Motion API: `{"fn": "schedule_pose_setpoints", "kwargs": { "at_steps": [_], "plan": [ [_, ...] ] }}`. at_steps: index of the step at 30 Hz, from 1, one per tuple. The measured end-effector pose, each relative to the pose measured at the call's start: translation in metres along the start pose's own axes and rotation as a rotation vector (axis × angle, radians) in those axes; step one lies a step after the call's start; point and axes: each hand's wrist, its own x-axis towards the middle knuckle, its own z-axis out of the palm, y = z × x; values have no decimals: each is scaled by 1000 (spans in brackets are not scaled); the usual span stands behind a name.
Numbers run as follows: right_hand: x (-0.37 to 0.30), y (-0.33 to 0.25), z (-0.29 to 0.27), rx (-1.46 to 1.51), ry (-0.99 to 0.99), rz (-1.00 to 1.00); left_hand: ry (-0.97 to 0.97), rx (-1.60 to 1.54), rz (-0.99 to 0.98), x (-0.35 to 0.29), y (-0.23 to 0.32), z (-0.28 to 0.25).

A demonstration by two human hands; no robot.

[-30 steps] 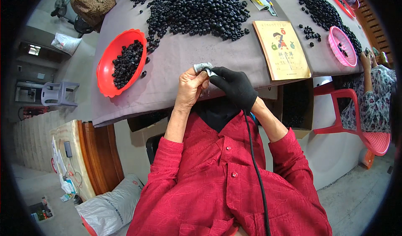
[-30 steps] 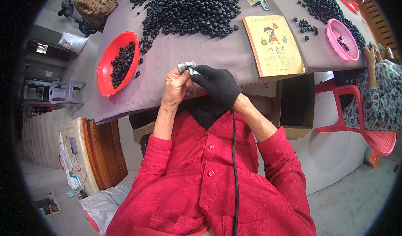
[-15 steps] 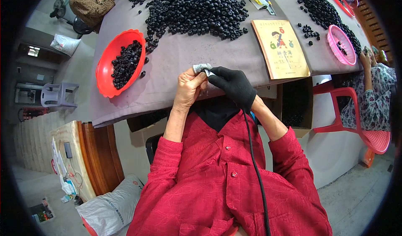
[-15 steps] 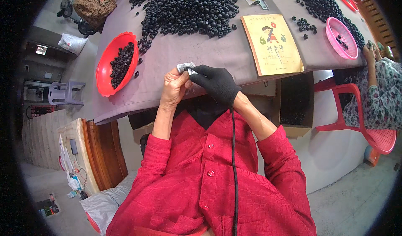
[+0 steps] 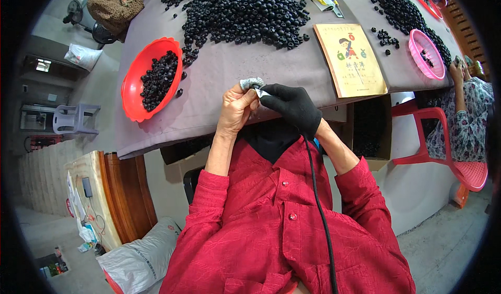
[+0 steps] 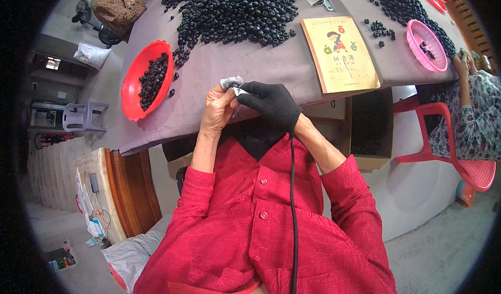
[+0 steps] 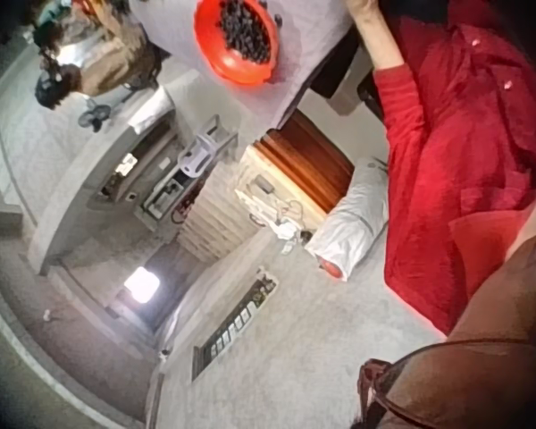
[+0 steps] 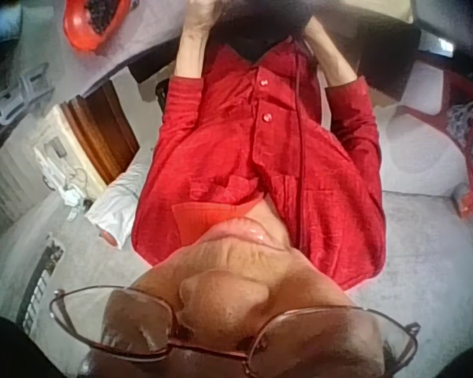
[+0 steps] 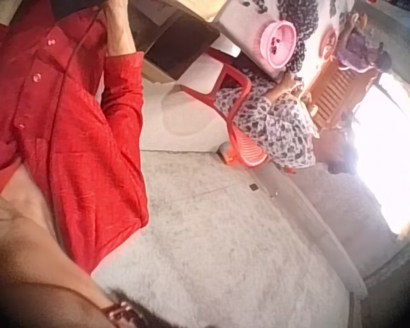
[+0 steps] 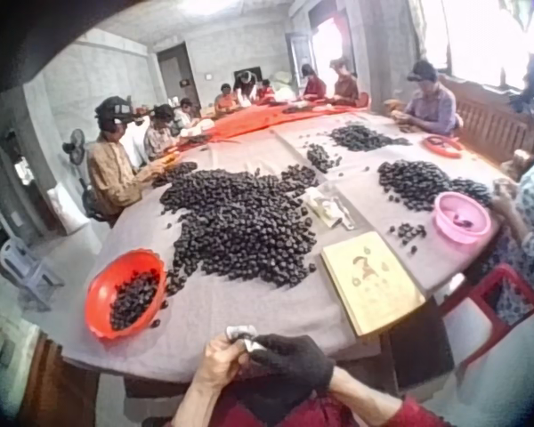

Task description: The person sorts small black round objects by hand into a bowl.

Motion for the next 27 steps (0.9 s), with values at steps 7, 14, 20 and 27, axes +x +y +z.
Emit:
{"fn": "schedule_pose_setpoints", "kwargs": {
  "at_steps": [7,14,20,27],
  "plan": [
    [3,1,1,-53,10,-23,-13,-37,8,-1,1,-1],
    [1,-3,0,-57,3,-15,-11,-10,4,-3,1,-1],
    [2,-2,0,-61,7,-13,3,-16,-6,-3,2,2],
    [2,0,1,-71,10,3,-8,-18,-8,-3,3,1]
  ]
}}
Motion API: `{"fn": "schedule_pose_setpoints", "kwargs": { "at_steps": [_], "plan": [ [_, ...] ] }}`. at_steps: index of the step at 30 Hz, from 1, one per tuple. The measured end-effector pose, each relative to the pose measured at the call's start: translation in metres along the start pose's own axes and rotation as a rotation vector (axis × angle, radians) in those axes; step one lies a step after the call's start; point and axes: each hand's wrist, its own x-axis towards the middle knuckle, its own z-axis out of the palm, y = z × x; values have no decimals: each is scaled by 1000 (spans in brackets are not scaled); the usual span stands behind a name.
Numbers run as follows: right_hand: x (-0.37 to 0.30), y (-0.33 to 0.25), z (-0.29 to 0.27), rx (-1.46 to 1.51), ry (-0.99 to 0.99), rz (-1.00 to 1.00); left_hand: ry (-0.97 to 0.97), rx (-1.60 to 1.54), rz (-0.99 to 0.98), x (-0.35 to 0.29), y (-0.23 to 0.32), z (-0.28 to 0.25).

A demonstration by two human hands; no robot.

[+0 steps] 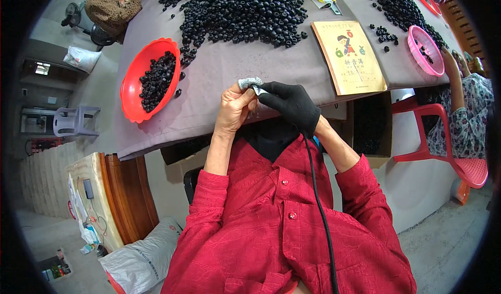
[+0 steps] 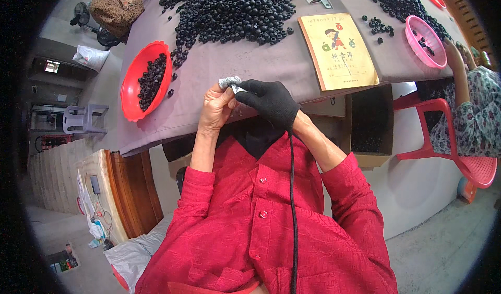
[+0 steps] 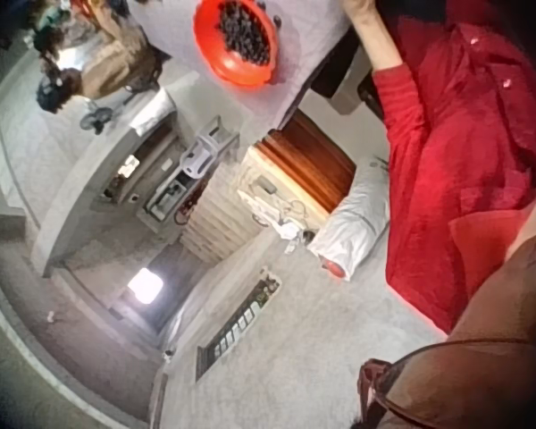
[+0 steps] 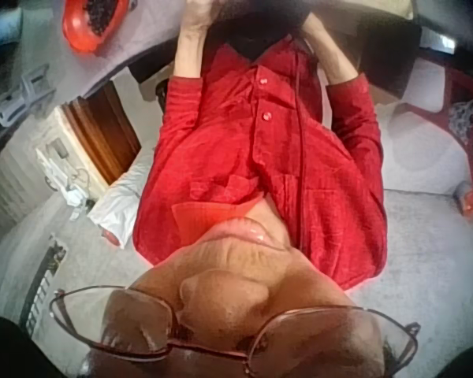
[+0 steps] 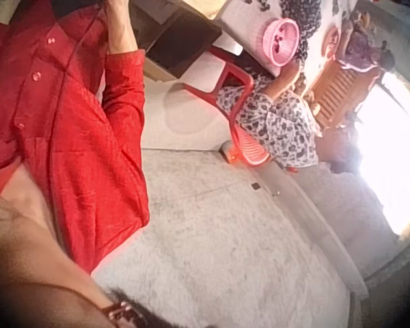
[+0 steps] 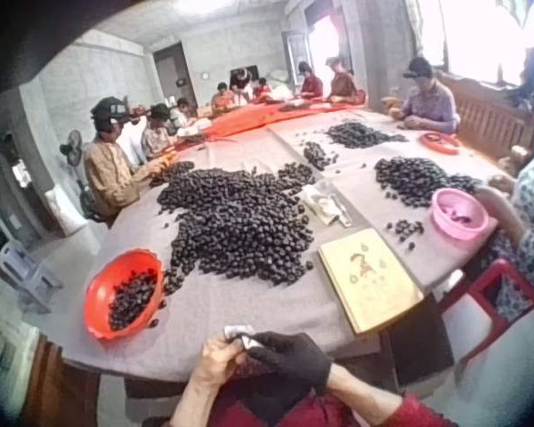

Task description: The person sorts small black round objects by hand into a bowl.

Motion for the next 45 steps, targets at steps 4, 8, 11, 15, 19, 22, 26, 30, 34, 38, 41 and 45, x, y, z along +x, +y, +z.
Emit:
{"fn": "schedule_pose_setpoints", "kwargs": {
  "at_steps": [4,8,11,15,19,22,26,30,34,38,41,45],
  "plan": [
    [0,-1,0,-11,-2,-1,-2,3,0,0,0,-1],
    [0,0,2,-13,2,-1,11,8,1,0,-1,-1],
    [0,1,3,-11,3,0,17,24,-13,0,0,0],
    [2,-5,0,-28,4,28,8,42,-7,1,-1,-2],
    [5,-2,0,-34,21,-23,0,53,19,2,-2,-2],
    [4,0,-1,-69,25,-50,13,72,30,3,-3,0],
    [1,-6,0,-79,41,-98,47,109,24,1,-2,2],
    [-2,-6,1,-23,77,-73,53,145,-20,-2,2,6],
    [-2,-5,2,-9,99,-22,114,257,38,-2,8,6],
    [-2,-5,4,0,111,-2,221,390,142,1,27,-7],
    [-1,-5,5,15,121,-6,282,395,141,3,38,-26],
    [-1,-5,3,42,114,22,324,447,173,-1,52,-38]
  ]
}}
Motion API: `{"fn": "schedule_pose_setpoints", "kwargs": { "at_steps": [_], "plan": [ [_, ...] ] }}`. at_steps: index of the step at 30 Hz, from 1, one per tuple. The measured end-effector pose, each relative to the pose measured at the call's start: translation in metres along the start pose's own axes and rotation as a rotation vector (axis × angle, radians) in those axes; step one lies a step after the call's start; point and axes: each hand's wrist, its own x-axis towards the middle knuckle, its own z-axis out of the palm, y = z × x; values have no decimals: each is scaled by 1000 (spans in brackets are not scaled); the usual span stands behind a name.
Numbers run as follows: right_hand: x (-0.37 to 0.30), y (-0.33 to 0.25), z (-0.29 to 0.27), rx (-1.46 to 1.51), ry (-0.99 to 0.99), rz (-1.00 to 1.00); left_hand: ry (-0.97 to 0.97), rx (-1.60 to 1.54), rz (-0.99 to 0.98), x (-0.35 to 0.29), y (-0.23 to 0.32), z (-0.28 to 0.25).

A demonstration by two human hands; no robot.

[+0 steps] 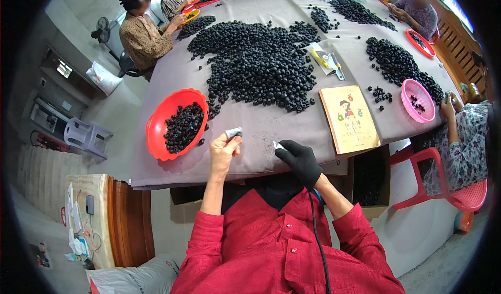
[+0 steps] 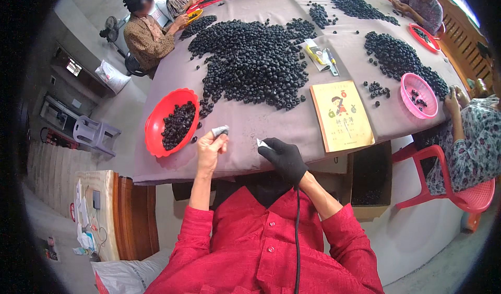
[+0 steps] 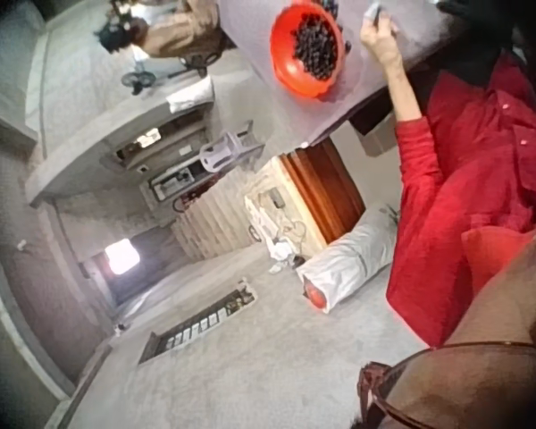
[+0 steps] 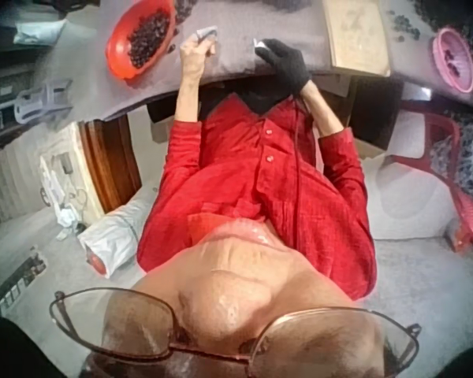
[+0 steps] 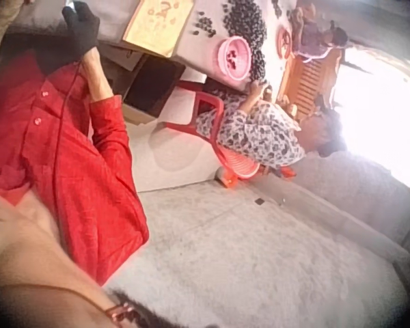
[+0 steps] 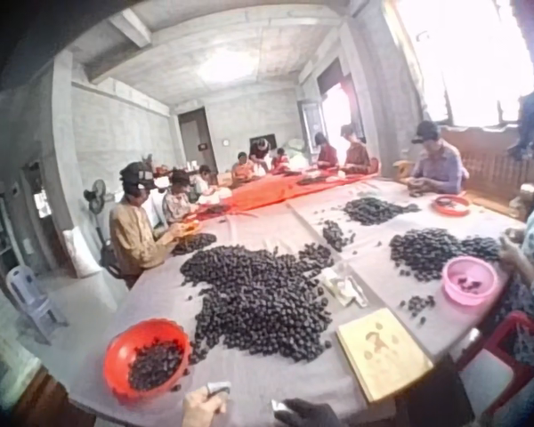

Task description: The person sorts small black round objects by hand into a bowl.

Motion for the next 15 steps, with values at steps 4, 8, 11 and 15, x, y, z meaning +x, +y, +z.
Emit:
{"fn": "schedule_pose_setpoints", "kwargs": {
  "at_steps": [4,8,11,15],
  "plan": [
    [-1,5,-2,-24,13,-2,105,101,135,5,27,-24],
    [-3,1,2,-10,-4,-2,214,149,192,19,48,-68],
    [-4,3,1,-16,2,6,353,271,201,37,54,-88],
    [-5,-2,0,-60,-9,8,430,498,253,47,59,-91]
  ]
}}
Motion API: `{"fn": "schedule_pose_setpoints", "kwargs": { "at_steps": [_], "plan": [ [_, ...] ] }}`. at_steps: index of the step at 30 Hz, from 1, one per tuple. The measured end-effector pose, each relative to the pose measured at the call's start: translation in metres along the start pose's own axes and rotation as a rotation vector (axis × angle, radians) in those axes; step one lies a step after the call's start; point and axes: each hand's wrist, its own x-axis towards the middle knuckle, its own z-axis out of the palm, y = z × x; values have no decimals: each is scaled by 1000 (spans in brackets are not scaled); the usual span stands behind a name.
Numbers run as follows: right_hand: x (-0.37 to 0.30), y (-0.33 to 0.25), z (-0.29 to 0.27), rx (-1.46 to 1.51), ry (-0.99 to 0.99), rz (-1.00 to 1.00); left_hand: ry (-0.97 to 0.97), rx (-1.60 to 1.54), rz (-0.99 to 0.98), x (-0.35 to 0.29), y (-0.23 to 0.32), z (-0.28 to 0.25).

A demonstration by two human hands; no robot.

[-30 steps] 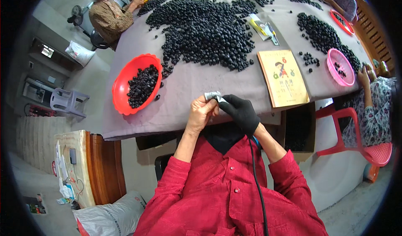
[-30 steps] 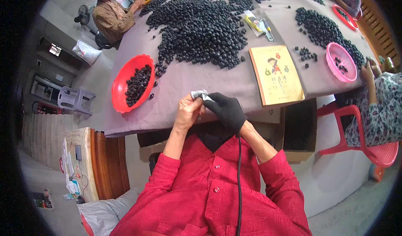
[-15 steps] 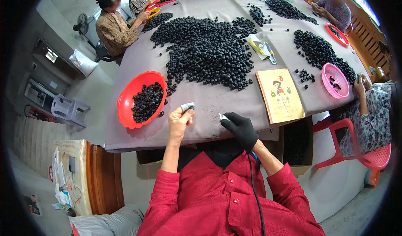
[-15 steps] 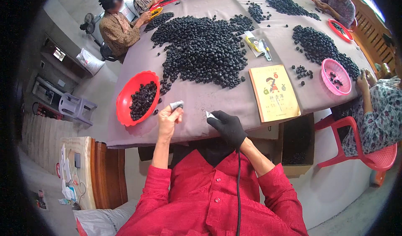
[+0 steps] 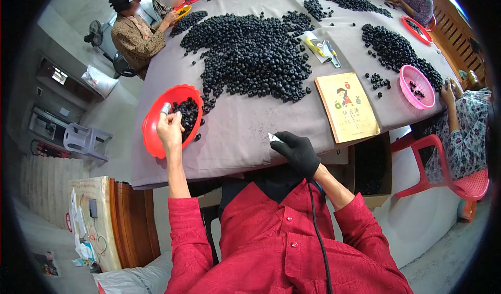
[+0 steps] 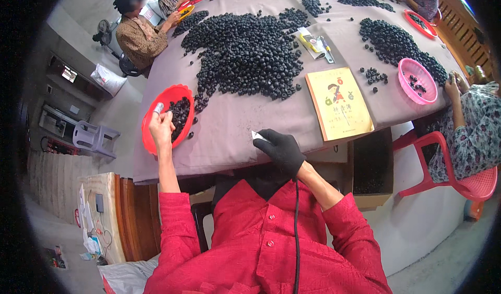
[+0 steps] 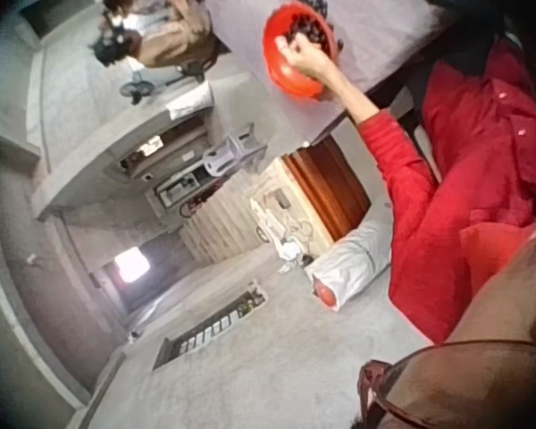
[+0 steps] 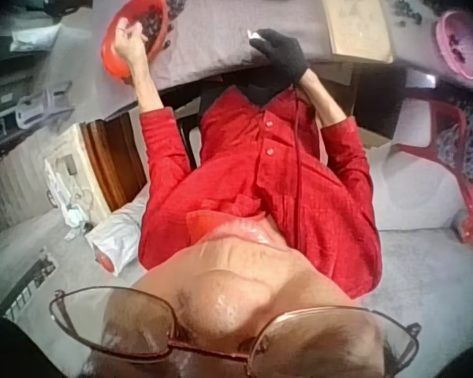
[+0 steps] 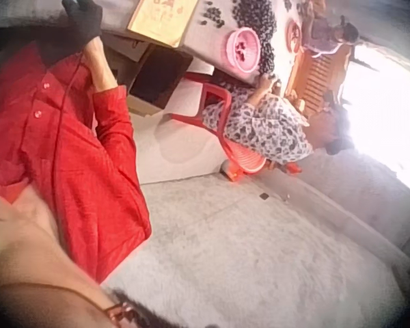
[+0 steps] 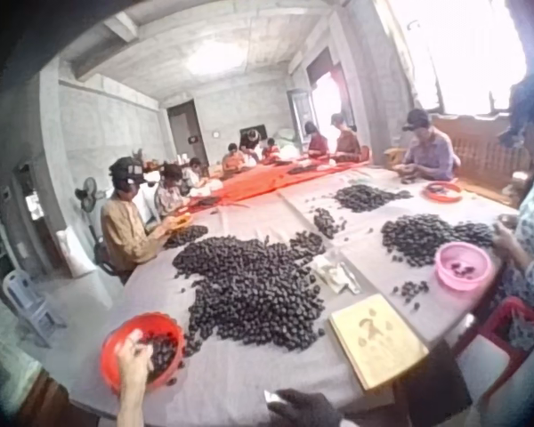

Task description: The person sorts small black round objects by hand into a bowl.

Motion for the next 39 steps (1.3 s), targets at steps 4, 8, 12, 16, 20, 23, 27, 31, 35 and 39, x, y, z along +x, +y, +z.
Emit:
{"fn": "schedule_pose_setpoints", "kwargs": {
  "at_steps": [4,8,12,16,20,23,27,31,35,39],
  "plan": [
    [3,-1,0,2,-4,21,-93,6,106,-16,15,39],
    [3,5,1,39,14,-17,-311,91,114,-26,8,90],
    [4,6,0,-16,1,-38,-392,149,153,-23,-7,131],
    [4,8,1,5,0,-44,-370,297,258,-17,-13,159],
    [4,7,0,-19,6,-53,-394,409,240,-10,-12,177],
    [4,2,-2,25,-32,-29,-392,438,249,0,-18,182],
    [4,2,0,-21,-28,2,-445,519,359,2,-20,183],
    [5,10,1,33,23,-29,-463,258,219,-15,-11,170],
    [10,8,-3,196,98,56,-624,-469,-257,-58,0,149],
    [12,14,-2,211,219,31,-705,-682,-443,-102,20,136]
  ]
}}
